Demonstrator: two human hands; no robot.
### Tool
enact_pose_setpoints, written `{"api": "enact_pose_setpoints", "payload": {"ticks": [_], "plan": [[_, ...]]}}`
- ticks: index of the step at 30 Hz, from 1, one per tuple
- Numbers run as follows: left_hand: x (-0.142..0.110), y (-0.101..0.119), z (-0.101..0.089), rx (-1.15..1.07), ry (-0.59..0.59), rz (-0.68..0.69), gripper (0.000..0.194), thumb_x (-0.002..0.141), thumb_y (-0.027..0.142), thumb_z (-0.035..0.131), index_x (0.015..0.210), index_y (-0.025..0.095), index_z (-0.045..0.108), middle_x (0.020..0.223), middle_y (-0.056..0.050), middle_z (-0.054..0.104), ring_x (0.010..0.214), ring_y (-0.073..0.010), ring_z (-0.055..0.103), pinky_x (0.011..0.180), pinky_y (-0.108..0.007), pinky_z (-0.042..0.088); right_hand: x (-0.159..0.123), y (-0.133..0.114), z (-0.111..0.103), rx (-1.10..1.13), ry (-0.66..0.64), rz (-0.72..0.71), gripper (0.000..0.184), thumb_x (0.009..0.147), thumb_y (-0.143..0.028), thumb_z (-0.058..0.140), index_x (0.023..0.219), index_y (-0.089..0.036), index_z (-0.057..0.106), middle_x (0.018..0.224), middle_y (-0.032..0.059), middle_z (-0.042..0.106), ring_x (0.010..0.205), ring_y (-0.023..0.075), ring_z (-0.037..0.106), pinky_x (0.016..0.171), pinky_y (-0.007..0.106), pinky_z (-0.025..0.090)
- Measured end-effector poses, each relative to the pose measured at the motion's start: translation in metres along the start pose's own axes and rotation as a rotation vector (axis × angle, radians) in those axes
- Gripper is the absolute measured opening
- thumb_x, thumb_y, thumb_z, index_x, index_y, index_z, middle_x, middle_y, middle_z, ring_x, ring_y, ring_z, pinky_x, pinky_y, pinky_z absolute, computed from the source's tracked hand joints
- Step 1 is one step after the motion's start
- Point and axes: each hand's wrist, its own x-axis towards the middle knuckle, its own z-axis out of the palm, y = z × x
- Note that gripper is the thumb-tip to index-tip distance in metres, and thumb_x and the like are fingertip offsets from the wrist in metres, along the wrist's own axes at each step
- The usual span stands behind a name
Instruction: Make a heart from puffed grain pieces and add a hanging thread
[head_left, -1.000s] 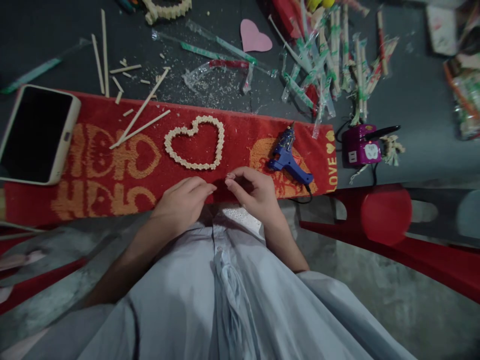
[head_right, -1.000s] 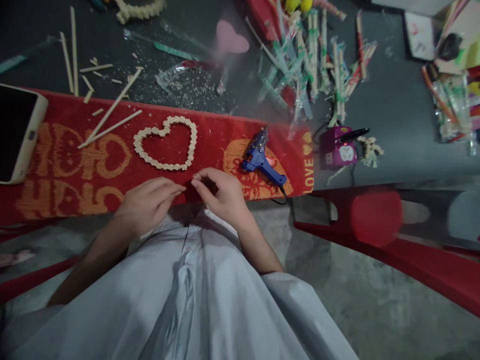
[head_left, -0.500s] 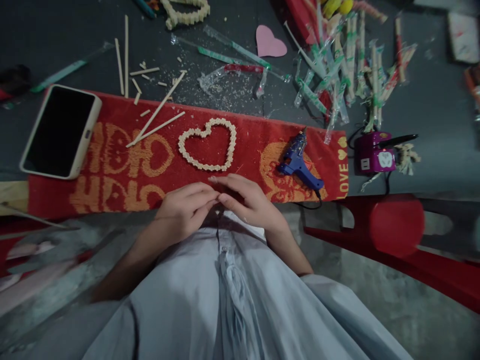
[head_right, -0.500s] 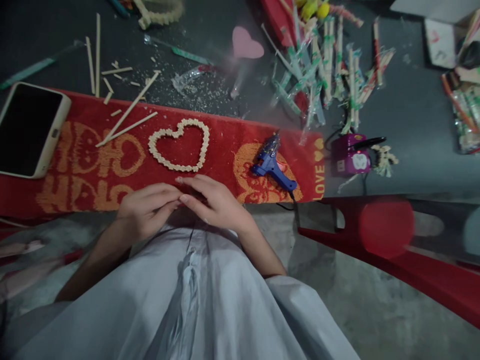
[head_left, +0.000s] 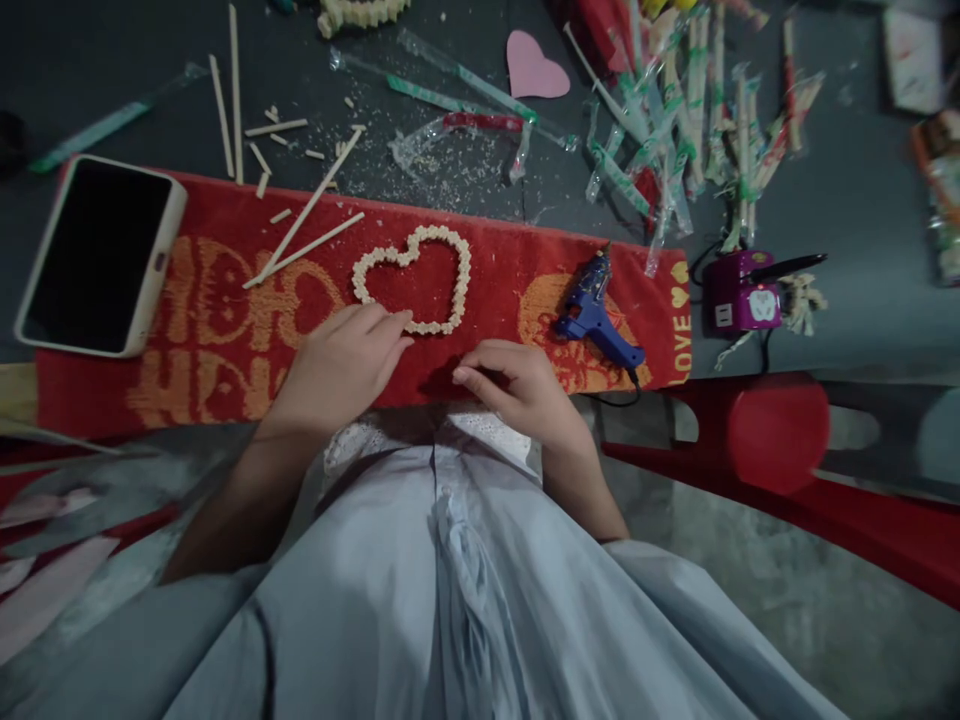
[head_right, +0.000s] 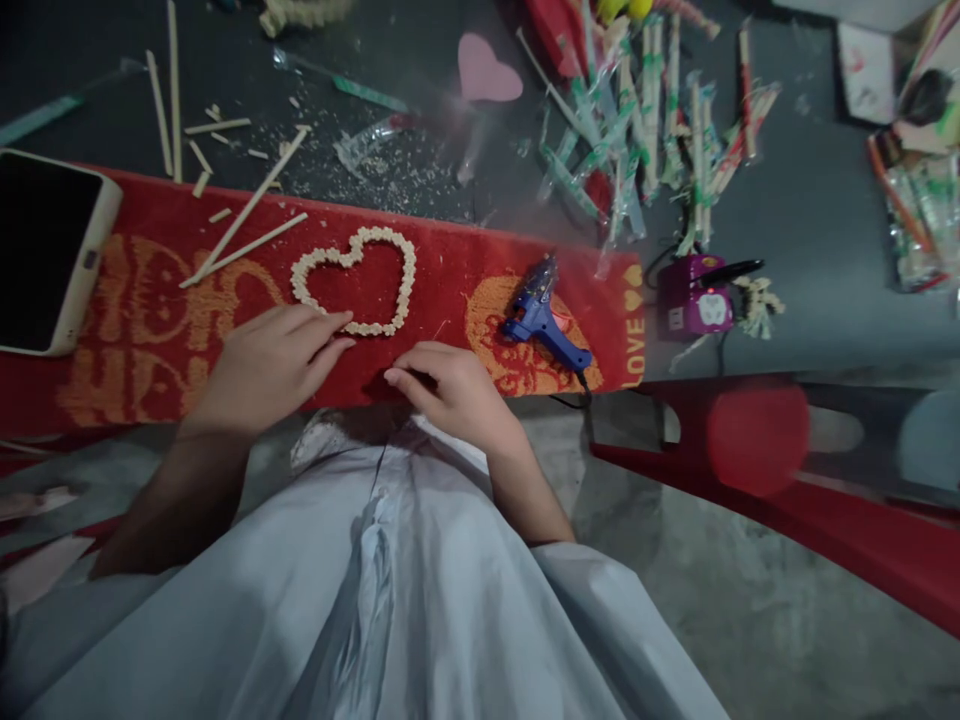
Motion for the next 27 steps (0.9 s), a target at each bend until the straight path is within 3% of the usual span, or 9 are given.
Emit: {"api": "enact_pose_setpoints", "payload": {"ticks": [5,8,15,21,27], "plan": [[0.011,0.000,-0.006,0.085,-0.064,0.066,0.031,0.108,0.024,0.047,0.100,0.017,0.076,0.094,-0.011,0.072,0.093,-0.0287,0.071,0.086,-0.040,0.057,0.001,0.007,0.007,-0.151,0.317,-0.020,0.021,0.105,-0.031,0.066,0.092,-0.019,0.079,0.086,0.0060,0.078,0.078,0.0165,0.070,0.074,0.028,0.054],[0.013,-0.001,-0.009,0.043,-0.050,0.061,0.032,0.109,0.027,0.046,0.100,0.018,0.075,0.094,-0.009,0.071,0.095,-0.0278,0.071,0.088,-0.040,0.056,0.008,0.013,0.013,-0.240,0.393,-0.084,0.020,0.104,-0.029,0.066,0.096,-0.019,0.080,0.086,0.0069,0.078,0.078,0.0167,0.071,0.073,0.028,0.056],[0.016,0.002,-0.015,0.032,-0.036,0.066,0.028,0.109,0.028,0.049,0.101,0.019,0.074,0.093,-0.008,0.070,0.095,-0.0265,0.071,0.088,-0.038,0.055,0.026,0.018,0.023,-0.388,0.418,-0.145,0.022,0.106,-0.025,0.061,0.096,-0.020,0.080,0.087,0.0067,0.075,0.080,0.0164,0.070,0.074,0.028,0.057],[0.021,0.009,-0.012,0.000,-0.016,0.064,0.024,0.108,0.027,0.052,0.099,0.018,0.073,0.093,-0.007,0.071,0.094,-0.0258,0.072,0.086,-0.036,0.055,0.021,0.021,0.003,-0.359,0.474,-0.187,0.014,0.103,-0.022,0.066,0.099,-0.019,0.078,0.087,0.0062,0.075,0.078,0.0167,0.070,0.071,0.028,0.056],[0.026,0.019,-0.006,0.041,-0.123,0.042,0.022,0.105,0.023,0.054,0.094,0.017,0.072,0.091,-0.009,0.071,0.093,-0.0270,0.071,0.083,-0.037,0.055,0.010,0.036,-0.005,-0.464,0.281,-0.070,0.021,0.102,-0.018,0.062,0.110,-0.019,0.081,0.091,0.0072,0.073,0.082,0.0185,0.069,0.073,0.030,0.056]]}}
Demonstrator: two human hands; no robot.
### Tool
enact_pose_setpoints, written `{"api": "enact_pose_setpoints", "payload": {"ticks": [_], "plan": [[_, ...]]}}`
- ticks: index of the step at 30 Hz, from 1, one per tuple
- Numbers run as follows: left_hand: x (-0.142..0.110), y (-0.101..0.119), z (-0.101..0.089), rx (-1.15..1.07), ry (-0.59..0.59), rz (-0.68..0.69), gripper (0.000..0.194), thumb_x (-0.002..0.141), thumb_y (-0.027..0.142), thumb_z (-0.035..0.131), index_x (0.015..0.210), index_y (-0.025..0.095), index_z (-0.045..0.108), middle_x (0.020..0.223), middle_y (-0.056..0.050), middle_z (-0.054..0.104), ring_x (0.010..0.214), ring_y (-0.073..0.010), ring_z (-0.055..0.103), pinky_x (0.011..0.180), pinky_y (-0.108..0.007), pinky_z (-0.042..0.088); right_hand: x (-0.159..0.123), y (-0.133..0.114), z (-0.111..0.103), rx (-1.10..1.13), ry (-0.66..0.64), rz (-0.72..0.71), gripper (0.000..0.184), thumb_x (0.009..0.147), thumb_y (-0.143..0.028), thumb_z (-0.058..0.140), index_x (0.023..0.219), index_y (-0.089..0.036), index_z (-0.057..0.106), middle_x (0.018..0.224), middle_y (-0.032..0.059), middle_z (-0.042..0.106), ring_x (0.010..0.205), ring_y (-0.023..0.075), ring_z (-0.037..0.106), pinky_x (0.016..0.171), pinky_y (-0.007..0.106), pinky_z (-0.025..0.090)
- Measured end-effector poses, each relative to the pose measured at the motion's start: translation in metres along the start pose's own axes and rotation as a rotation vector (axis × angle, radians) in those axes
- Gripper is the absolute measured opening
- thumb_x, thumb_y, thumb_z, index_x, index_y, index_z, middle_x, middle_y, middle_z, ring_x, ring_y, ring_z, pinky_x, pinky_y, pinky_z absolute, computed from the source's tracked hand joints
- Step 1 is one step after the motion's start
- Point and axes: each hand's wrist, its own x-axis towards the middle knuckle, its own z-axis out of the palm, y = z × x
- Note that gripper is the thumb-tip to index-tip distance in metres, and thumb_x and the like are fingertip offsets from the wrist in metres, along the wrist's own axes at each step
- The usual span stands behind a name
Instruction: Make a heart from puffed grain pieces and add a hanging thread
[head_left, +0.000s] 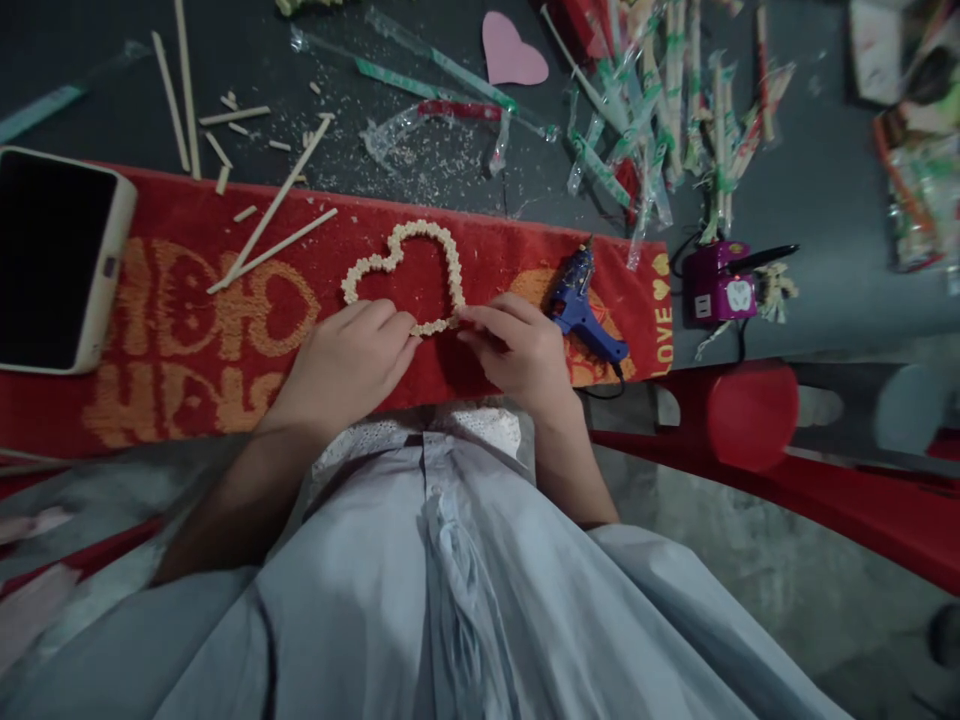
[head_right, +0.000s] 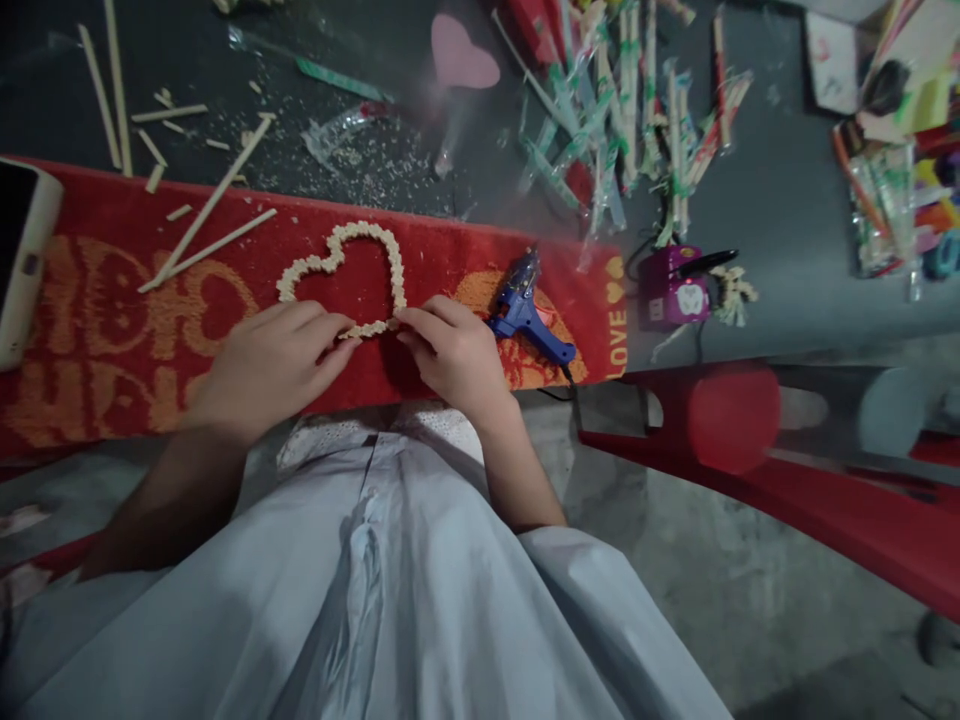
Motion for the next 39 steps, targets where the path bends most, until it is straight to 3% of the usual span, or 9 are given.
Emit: {"api": "enact_pose_setpoints", "payload": {"ticks": [3,8,15,25,39], "plan": [[0.002,0.005,-0.002,0.031,-0.051,-0.019,0.019,0.104,0.023,0.057,0.095,0.016,0.073,0.092,-0.009,0.071,0.092,-0.0272,0.071,0.080,-0.036,0.054,0.000,0.001,0.003,-0.054,-0.085,-0.022,0.028,0.102,-0.014,0.057,0.117,-0.017,0.080,0.095,0.0092,0.073,0.086,0.0203,0.067,0.076,0.031,0.055],[0.008,0.012,-0.004,0.076,-0.021,-0.006,0.020,0.106,0.026,0.057,0.102,0.017,0.074,0.091,-0.008,0.071,0.091,-0.0261,0.071,0.077,-0.035,0.053,0.012,-0.003,-0.002,-0.108,-0.221,-0.038,0.033,0.103,-0.011,0.052,0.125,-0.015,0.077,0.097,0.0092,0.070,0.086,0.0205,0.063,0.076,0.030,0.050],[0.014,0.011,0.003,-0.019,0.005,0.037,0.029,0.106,0.024,0.051,0.091,0.018,0.074,0.086,-0.008,0.070,0.086,-0.0257,0.069,0.073,-0.036,0.052,0.028,-0.005,-0.013,-0.097,-0.373,-0.052,0.030,0.104,-0.011,0.047,0.106,-0.017,0.076,0.094,0.0083,0.064,0.084,0.0206,0.055,0.074,0.030,0.042],[0.018,0.011,0.006,0.003,-0.021,0.061,0.029,0.103,0.018,0.049,0.087,0.018,0.073,0.084,-0.008,0.069,0.085,-0.0252,0.068,0.074,-0.036,0.053,0.038,-0.005,-0.015,-0.078,-0.447,-0.097,0.036,0.101,-0.003,0.044,0.100,-0.016,0.078,0.094,0.0077,0.064,0.084,0.0203,0.056,0.075,0.032,0.040],[0.016,0.012,0.015,0.080,0.043,0.077,0.027,0.100,0.017,0.048,0.085,0.019,0.071,0.082,-0.007,0.070,0.081,-0.0240,0.069,0.072,-0.035,0.053,0.045,-0.004,-0.014,-0.068,-0.492,-0.116,0.037,0.096,0.002,0.045,0.095,-0.014,0.078,0.094,0.0080,0.066,0.084,0.0201,0.058,0.077,0.033,0.043]]}}
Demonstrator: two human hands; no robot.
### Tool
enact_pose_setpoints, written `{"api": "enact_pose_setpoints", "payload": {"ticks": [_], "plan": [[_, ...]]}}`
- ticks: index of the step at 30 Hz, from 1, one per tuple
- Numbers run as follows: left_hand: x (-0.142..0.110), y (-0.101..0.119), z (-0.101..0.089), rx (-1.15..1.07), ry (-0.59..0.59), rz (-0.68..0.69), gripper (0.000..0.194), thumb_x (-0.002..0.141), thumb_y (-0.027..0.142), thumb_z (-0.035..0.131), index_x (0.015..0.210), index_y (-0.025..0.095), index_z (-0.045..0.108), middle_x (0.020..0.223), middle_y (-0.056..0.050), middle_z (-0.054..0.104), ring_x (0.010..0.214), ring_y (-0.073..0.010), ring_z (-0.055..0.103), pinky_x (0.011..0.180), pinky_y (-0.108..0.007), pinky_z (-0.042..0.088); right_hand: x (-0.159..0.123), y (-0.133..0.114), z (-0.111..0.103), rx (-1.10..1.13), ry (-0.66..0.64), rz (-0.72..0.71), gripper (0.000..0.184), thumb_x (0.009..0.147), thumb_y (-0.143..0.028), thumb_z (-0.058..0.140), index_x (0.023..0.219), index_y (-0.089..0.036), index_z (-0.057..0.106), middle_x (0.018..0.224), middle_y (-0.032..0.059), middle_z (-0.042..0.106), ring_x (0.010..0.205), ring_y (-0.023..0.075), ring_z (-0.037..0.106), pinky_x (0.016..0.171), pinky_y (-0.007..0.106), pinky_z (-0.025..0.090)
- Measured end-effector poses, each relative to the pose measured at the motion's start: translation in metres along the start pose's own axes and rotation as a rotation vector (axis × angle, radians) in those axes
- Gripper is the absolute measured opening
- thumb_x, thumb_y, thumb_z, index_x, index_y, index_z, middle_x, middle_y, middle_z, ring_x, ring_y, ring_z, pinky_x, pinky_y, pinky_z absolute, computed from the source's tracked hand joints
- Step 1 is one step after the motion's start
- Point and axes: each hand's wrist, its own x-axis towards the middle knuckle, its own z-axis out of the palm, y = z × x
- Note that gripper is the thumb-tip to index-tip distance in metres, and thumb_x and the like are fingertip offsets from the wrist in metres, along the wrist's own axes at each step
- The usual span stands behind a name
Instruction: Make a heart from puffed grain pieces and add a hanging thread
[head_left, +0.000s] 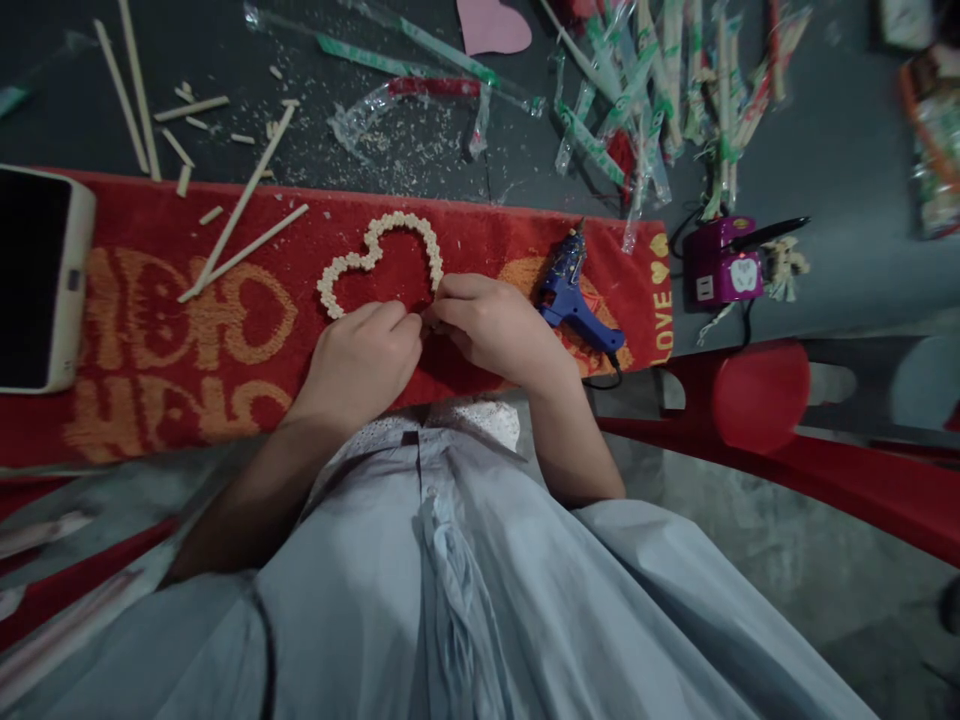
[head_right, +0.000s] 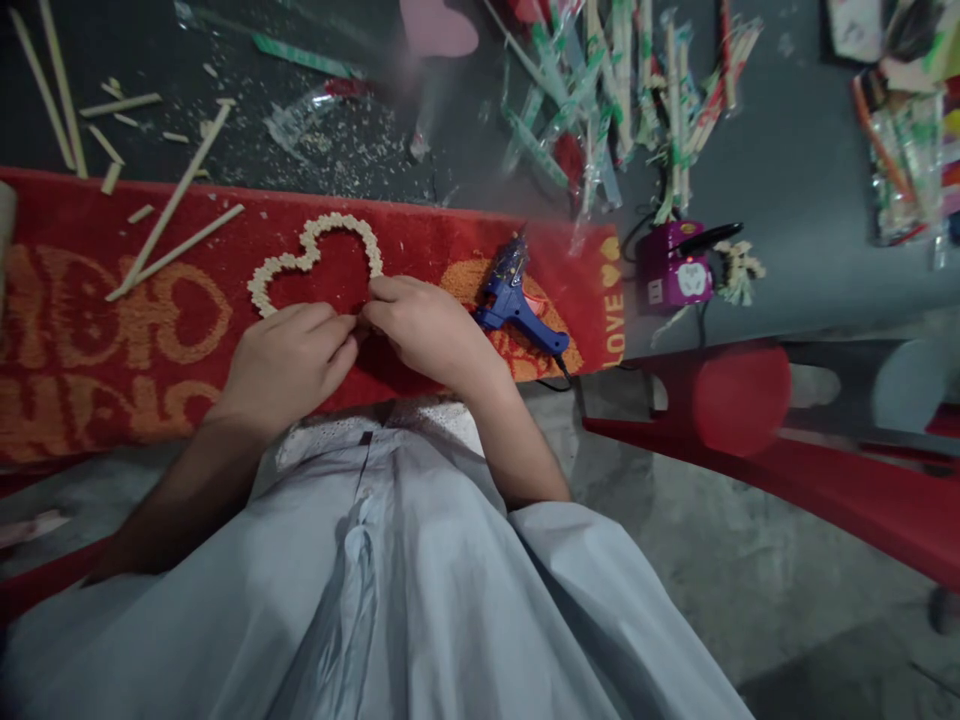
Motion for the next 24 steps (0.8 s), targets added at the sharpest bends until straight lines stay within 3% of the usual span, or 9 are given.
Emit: {"api": "enact_pose_setpoints", "payload": {"ticks": [5,9,14,19,24], "plan": [[0.000,0.001,0.003,-0.049,0.027,-0.034,0.026,0.099,0.017,0.050,0.083,0.019,0.070,0.081,-0.008,0.069,0.081,-0.0244,0.069,0.070,-0.036,0.052,-0.002,0.002,0.001,0.017,0.003,0.002,0.035,0.096,0.000,0.046,0.099,-0.014,0.077,0.097,0.0088,0.067,0.086,0.0209,0.060,0.078,0.033,0.045],[0.000,0.004,0.000,-0.059,0.026,-0.077,0.025,0.101,0.017,0.051,0.085,0.018,0.070,0.084,-0.009,0.070,0.083,-0.0254,0.070,0.071,-0.036,0.050,-0.011,0.002,0.004,0.006,0.108,0.035,0.030,0.097,-0.005,0.051,0.114,-0.015,0.074,0.101,0.0094,0.069,0.093,0.0231,0.063,0.079,0.032,0.047],[0.000,0.005,-0.004,-0.093,0.006,-0.085,0.028,0.105,0.020,0.051,0.084,0.019,0.070,0.084,-0.009,0.069,0.084,-0.0253,0.069,0.070,-0.037,0.049,-0.023,-0.003,0.012,-0.030,0.205,0.157,0.018,0.100,-0.012,0.057,0.101,-0.018,0.074,0.095,0.0084,0.070,0.086,0.0220,0.062,0.074,0.031,0.044],[0.000,0.003,-0.005,-0.040,0.017,-0.040,0.033,0.106,0.022,0.049,0.081,0.020,0.069,0.080,-0.007,0.067,0.081,-0.0230,0.067,0.067,-0.035,0.047,-0.027,-0.007,0.028,-0.041,0.270,0.267,0.021,0.103,-0.019,0.058,0.089,-0.018,0.073,0.088,0.0088,0.069,0.081,0.0220,0.060,0.071,0.031,0.042],[0.004,0.003,-0.008,-0.038,-0.051,-0.032,0.034,0.106,0.020,0.047,0.082,0.019,0.071,0.081,-0.009,0.068,0.084,-0.0256,0.068,0.071,-0.037,0.049,-0.026,-0.007,0.038,-0.032,0.319,0.241,0.025,0.103,-0.020,0.057,0.085,-0.019,0.073,0.085,0.0073,0.070,0.079,0.0207,0.060,0.071,0.030,0.043]]}}
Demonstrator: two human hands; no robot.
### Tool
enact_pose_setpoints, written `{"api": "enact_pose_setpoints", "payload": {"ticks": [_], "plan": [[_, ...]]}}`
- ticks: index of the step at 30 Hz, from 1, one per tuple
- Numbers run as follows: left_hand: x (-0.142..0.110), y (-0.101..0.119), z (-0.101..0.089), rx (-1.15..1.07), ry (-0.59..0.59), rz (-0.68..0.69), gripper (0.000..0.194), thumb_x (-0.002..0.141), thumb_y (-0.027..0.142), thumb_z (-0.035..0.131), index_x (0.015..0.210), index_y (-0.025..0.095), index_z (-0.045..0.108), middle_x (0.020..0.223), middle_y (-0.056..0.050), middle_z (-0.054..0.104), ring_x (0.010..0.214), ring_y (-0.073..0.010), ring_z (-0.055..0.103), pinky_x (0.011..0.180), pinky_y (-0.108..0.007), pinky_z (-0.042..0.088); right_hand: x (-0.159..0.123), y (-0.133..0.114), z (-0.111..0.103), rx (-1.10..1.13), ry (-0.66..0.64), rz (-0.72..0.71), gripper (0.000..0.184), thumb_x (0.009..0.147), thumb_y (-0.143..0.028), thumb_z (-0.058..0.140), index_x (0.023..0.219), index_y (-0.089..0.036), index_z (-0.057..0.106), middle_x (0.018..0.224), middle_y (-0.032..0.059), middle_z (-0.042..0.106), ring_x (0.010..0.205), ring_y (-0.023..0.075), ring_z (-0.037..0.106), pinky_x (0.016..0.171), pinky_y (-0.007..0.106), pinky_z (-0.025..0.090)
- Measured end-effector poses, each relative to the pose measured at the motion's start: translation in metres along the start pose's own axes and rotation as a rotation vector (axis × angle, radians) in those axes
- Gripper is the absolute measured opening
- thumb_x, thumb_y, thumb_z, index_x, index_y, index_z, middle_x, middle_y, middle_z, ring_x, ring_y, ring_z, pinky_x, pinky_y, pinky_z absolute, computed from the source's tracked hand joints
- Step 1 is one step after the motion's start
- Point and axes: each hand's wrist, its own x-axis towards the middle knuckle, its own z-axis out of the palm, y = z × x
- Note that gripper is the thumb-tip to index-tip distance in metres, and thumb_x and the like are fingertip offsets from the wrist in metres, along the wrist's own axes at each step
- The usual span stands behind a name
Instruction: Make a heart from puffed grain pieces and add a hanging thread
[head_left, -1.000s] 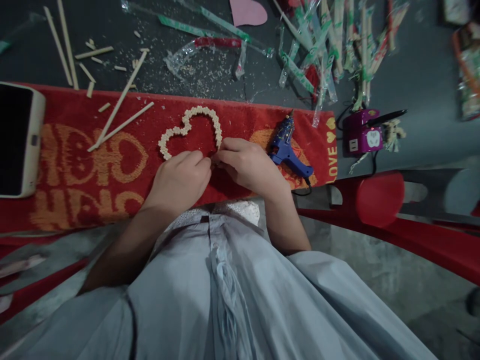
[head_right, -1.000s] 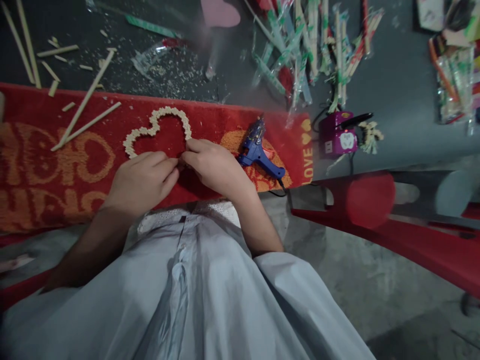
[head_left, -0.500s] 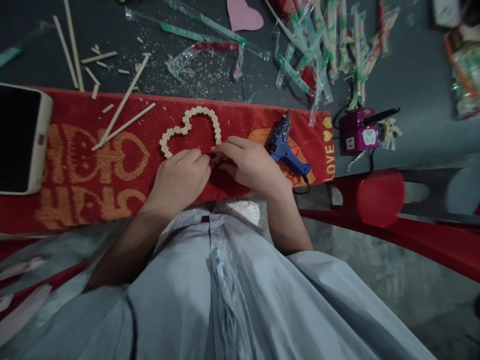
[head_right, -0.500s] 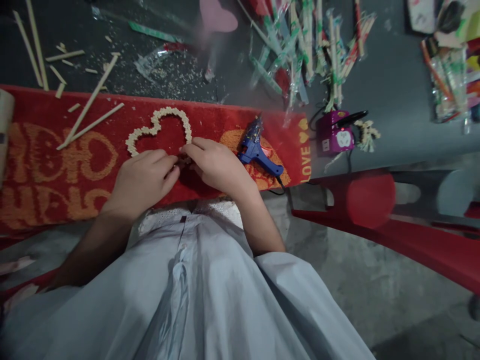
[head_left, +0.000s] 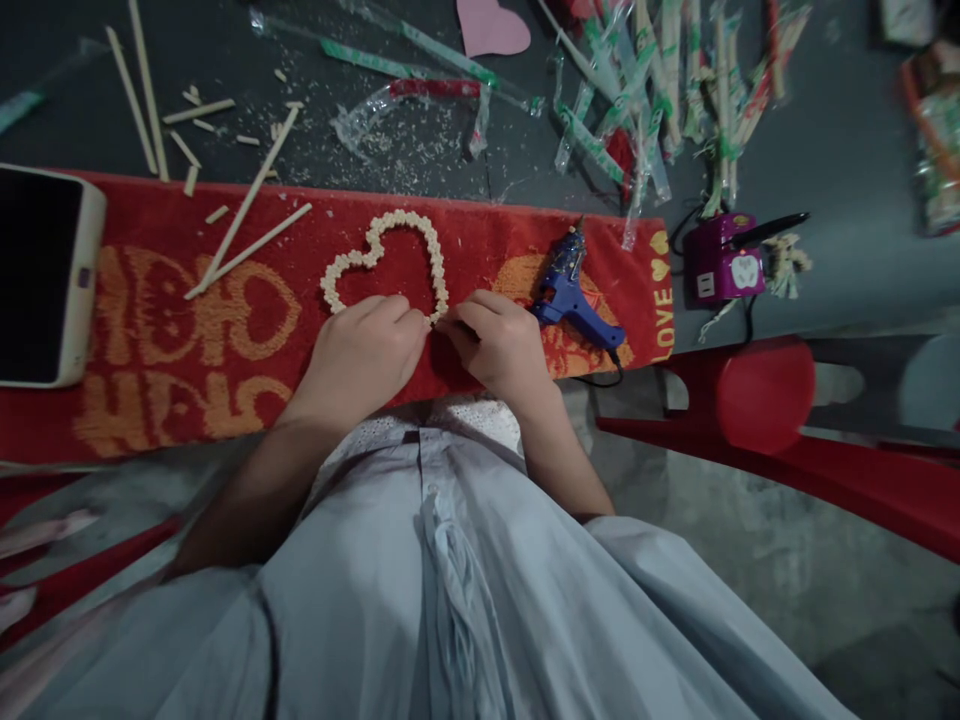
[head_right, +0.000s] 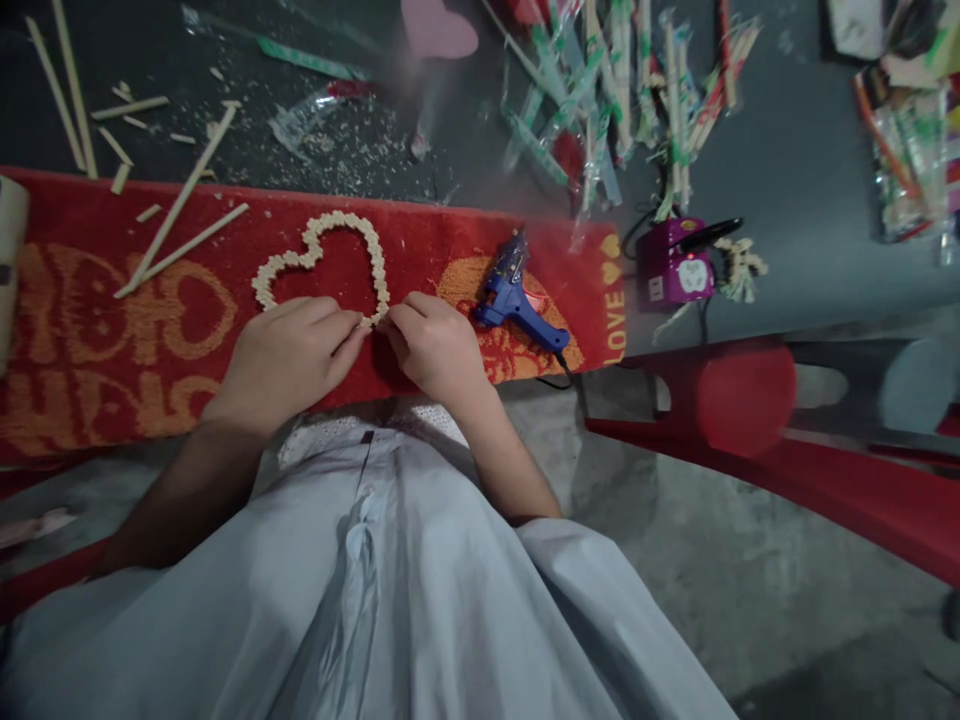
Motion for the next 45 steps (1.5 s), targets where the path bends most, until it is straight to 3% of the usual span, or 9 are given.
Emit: {"api": "enact_pose_setpoints", "payload": {"ticks": [5,12,19,25,32,39,42,45], "plan": [[0.003,0.000,-0.004,-0.046,-0.066,-0.006,0.032,0.104,0.019,0.047,0.085,0.019,0.073,0.084,-0.010,0.069,0.086,-0.0269,0.068,0.074,-0.039,0.051,0.001,0.000,0.000,0.010,-0.018,-0.028,0.026,0.103,-0.016,0.054,0.085,-0.019,0.073,0.083,0.0071,0.068,0.077,0.0200,0.058,0.070,0.030,0.041],[0.005,-0.002,-0.004,-0.049,-0.043,0.036,0.030,0.103,0.018,0.048,0.085,0.020,0.072,0.084,-0.009,0.069,0.085,-0.0255,0.068,0.073,-0.038,0.051,0.003,0.000,0.000,-0.008,-0.035,-0.071,0.029,0.103,-0.014,0.051,0.085,-0.018,0.073,0.085,0.0079,0.069,0.077,0.0204,0.058,0.071,0.031,0.041],[0.003,0.000,-0.004,-0.025,-0.067,-0.022,0.027,0.103,0.020,0.051,0.087,0.018,0.073,0.086,-0.009,0.069,0.089,-0.0275,0.070,0.078,-0.038,0.053,0.003,0.000,-0.003,-0.041,-0.044,-0.036,0.026,0.104,-0.017,0.055,0.088,-0.017,0.075,0.085,0.0076,0.071,0.078,0.0204,0.062,0.071,0.030,0.043],[-0.025,-0.003,-0.006,-0.096,0.044,-0.179,0.032,0.106,0.037,0.055,0.121,0.018,0.075,0.095,-0.009,0.071,0.098,-0.0293,0.071,0.088,-0.039,0.055,-0.005,0.002,-0.008,-0.013,-0.037,-0.006,0.021,0.105,-0.021,0.059,0.095,-0.018,0.077,0.089,0.0083,0.074,0.082,0.0218,0.066,0.073,0.031,0.047],[-0.063,-0.014,-0.007,-0.128,0.198,-0.267,0.030,0.110,0.038,0.052,0.115,0.024,0.078,0.091,-0.005,0.075,0.090,-0.0232,0.073,0.083,-0.034,0.055,-0.022,0.001,-0.010,-0.002,0.063,-0.024,0.024,0.105,-0.022,0.059,0.090,-0.020,0.076,0.085,0.0070,0.074,0.080,0.0208,0.067,0.071,0.031,0.050],[-0.084,-0.017,-0.023,-0.356,0.007,-0.156,0.035,0.108,0.035,0.047,0.095,0.025,0.077,0.090,-0.002,0.080,0.085,-0.0196,0.075,0.078,-0.031,0.056,-0.033,-0.011,-0.018,0.202,0.096,-0.117,0.022,0.105,-0.023,0.060,0.091,-0.019,0.076,0.084,0.0071,0.074,0.075,0.0180,0.067,0.069,0.028,0.051],[-0.088,-0.016,-0.028,-0.443,-0.100,-0.107,0.037,0.105,0.034,0.044,0.096,0.026,0.078,0.093,-0.002,0.081,0.085,-0.0193,0.075,0.082,-0.030,0.057,-0.037,-0.015,-0.025,0.317,0.000,-0.167,0.020,0.105,-0.023,0.062,0.092,-0.018,0.077,0.083,0.0066,0.074,0.073,0.0163,0.068,0.066,0.027,0.050],[-0.086,-0.020,-0.027,-0.507,-0.177,-0.178,0.034,0.100,0.038,0.047,0.097,0.026,0.079,0.093,-0.003,0.080,0.085,-0.0198,0.074,0.081,-0.030,0.056,-0.039,-0.016,-0.031,0.396,-0.129,-0.225,0.019,0.105,-0.021,0.063,0.093,-0.017,0.077,0.082,0.0062,0.074,0.073,0.0156,0.069,0.065,0.025,0.050]]}}
